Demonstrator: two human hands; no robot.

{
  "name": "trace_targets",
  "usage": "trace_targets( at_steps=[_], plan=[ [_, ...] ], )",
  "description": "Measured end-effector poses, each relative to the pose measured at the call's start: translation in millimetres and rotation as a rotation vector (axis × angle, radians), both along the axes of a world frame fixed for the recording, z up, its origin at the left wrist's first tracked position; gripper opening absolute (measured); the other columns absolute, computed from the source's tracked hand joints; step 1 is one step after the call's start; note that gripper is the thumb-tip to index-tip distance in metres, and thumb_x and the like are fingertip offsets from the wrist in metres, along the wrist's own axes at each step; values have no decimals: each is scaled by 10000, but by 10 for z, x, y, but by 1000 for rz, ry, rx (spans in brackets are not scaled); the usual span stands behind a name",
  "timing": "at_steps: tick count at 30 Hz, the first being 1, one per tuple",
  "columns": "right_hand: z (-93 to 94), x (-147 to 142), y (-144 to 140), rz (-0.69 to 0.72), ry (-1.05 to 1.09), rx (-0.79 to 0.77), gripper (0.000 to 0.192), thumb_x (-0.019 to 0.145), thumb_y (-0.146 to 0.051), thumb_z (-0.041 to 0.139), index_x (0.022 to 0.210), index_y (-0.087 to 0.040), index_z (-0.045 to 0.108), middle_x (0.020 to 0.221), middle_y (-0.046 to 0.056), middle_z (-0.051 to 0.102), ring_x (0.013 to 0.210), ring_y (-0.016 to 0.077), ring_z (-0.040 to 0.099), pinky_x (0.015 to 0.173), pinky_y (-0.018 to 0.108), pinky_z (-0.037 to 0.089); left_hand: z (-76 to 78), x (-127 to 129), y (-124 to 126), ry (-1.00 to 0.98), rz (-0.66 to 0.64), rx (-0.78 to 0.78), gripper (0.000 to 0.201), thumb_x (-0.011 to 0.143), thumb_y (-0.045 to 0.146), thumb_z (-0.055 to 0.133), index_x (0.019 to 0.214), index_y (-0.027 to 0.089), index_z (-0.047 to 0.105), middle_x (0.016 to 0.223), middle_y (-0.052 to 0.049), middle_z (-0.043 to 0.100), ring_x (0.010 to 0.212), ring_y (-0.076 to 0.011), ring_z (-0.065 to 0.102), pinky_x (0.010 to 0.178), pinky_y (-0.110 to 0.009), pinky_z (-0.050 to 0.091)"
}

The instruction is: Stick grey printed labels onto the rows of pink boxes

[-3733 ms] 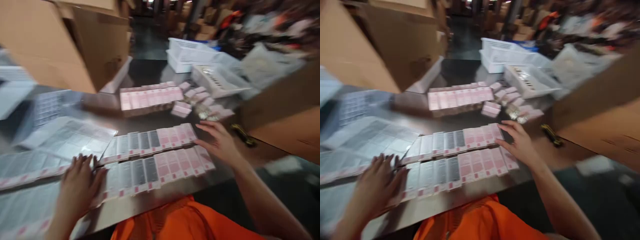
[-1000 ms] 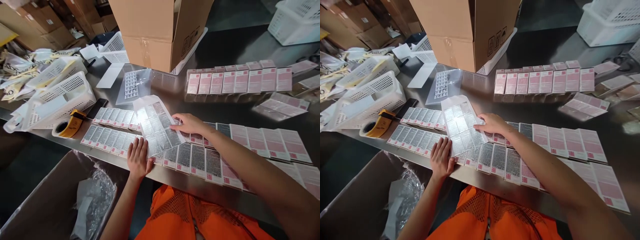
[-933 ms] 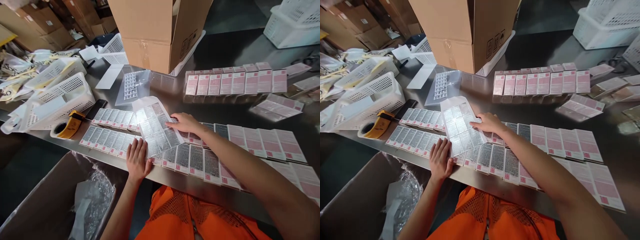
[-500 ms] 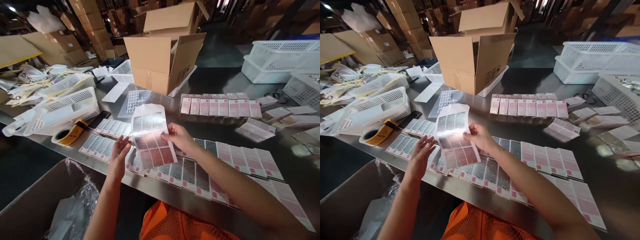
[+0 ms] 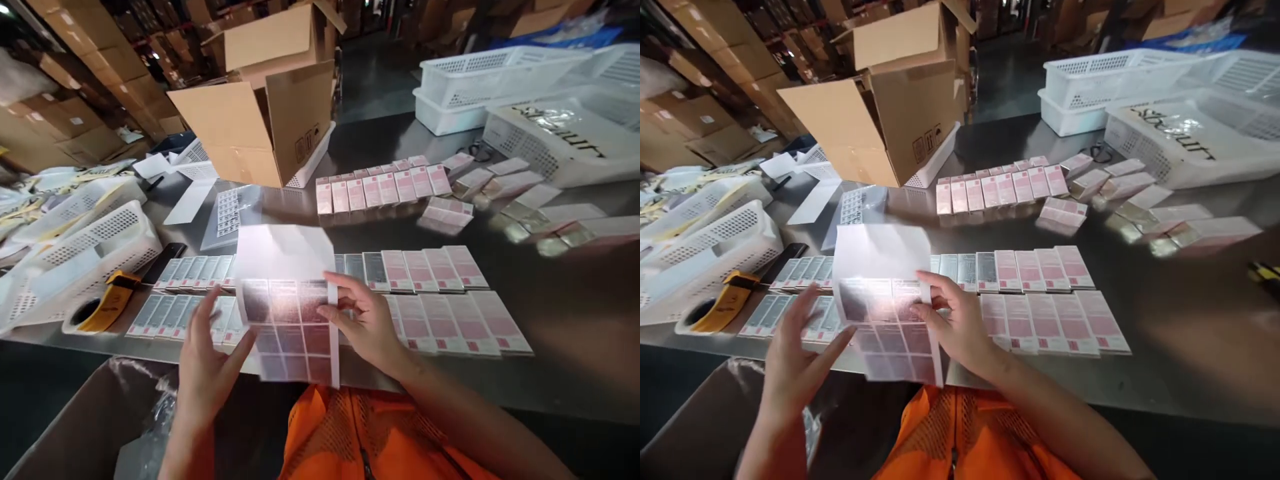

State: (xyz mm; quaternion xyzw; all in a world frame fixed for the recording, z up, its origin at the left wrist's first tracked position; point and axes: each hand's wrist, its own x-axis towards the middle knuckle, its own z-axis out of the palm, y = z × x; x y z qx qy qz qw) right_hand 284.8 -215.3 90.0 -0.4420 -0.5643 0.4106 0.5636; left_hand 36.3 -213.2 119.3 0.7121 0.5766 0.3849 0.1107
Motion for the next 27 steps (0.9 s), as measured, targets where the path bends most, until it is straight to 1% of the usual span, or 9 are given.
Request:
trace_targets(
  at_steps=[2,4,7,10,12,15,18,21,27],
  plan=[
    [-45,38,-75,15,-47,-6,450,864,-303,672,1299,-290,556,706,-32,666,687,161,664,708,329,580,112,152,9,274,-102,251,809,774,302,746,1474,287,340,1518,-126,385,1409,-392,321,1096,-591,346],
    [-58,71,-150,34,-95,-38,466,866,-298,665,1317,-299,545,716,-32,690,707,169,683,711,324,578,247,341,53,434,-326,301,767,824,300,696,1488,283,313,1555,-102,338,1462,-374,199,1143,-596,268],
    [-33,128,-251,26,-129,-79,387,861,-258,654,1242,-304,603,918,0,751,851,196,718,720,312,583,362,598,168,553,-589,213,575,888,307,624,1420,230,418,1461,-95,487,1411,-310,350,1148,-544,290],
    [-3,209,-322,-27,-161,-63,293,838,-188,649,1111,-290,674,991,-5,753,844,179,719,744,302,587,328,760,285,520,-720,99,348,914,294,596,1251,213,563,1233,-65,666,1192,-234,584,1017,-426,455],
    [4,275,-351,-62,-201,-38,263,814,-163,668,1051,-272,696,950,-8,754,805,165,708,745,293,582,269,831,331,494,-749,31,247,922,281,582,1157,210,601,1095,-51,712,1023,-212,655,858,-372,521],
    [-1,372,-377,-134,-288,25,201,803,-193,706,997,-243,725,842,13,709,741,156,659,671,285,557,206,925,348,514,-797,-62,161,947,247,525,1078,212,610,991,-36,729,880,-207,680,734,-355,517],
    [-10,446,-383,-194,-361,83,142,814,-220,713,952,-217,748,810,38,644,748,159,617,630,280,521,185,1016,342,545,-828,-127,140,954,206,491,1015,207,618,927,-19,731,810,-203,678,691,-347,499],
    [-17,488,-370,-177,-311,73,87,823,-177,706,896,-206,745,829,29,683,777,142,639,672,258,516,169,1090,347,555,-825,-156,123,938,182,508,966,208,625,851,2,722,742,-197,665,651,-336,478],
    [-48,517,-343,-192,-266,42,89,799,-124,718,835,-202,742,755,-8,711,697,109,650,624,225,495,146,1168,359,566,-820,-155,150,922,162,497,896,202,638,792,11,720,678,-202,653,614,-333,454]
  ],
)
